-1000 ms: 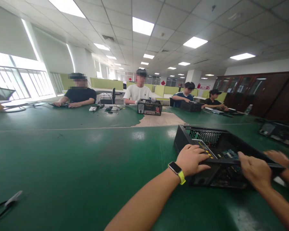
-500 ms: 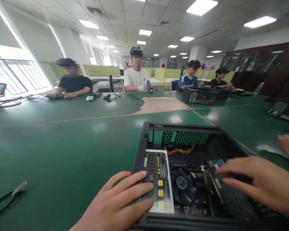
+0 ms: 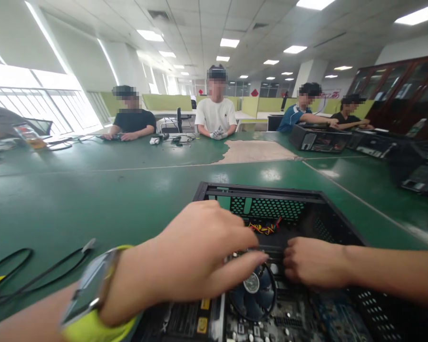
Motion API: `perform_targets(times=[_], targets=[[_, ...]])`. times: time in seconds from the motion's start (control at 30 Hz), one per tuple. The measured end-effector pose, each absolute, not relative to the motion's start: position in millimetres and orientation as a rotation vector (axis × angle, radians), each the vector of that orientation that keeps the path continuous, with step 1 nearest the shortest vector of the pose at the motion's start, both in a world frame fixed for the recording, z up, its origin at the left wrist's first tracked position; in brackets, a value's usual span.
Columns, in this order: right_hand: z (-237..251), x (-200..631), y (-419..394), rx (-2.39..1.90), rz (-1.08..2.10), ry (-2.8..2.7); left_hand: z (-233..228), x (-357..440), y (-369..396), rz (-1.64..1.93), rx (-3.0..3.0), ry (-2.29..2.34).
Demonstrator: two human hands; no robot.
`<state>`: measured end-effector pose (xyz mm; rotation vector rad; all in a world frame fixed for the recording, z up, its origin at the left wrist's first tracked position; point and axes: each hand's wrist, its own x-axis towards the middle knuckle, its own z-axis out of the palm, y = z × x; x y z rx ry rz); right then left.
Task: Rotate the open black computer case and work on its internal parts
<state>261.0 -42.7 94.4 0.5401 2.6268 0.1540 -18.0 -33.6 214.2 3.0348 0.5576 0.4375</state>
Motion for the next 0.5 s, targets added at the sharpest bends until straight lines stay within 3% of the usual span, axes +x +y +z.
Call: perform_targets(times=[0.13,0.3,0.4,0.5], targets=[[134.7,265.2,-34.5,0.687,0.161,2.627,201.3,49.1,-1.1,-0.034,3.082,0.692],[175.1,269.3,-34.1,1.516,-0.207,2.683,184.1,78.7,29.4,-0.157,2.573,0.641],[169.7,272.2,-41.2,1.843,-0.847,2.619,184.0,72.0,41.4,-0.033,2.059,0.520],[156.3,268.4,-45.1,2.049,-1.673,2.356,178.3,66.6,42.6,-0.005,2.101,0.538]])
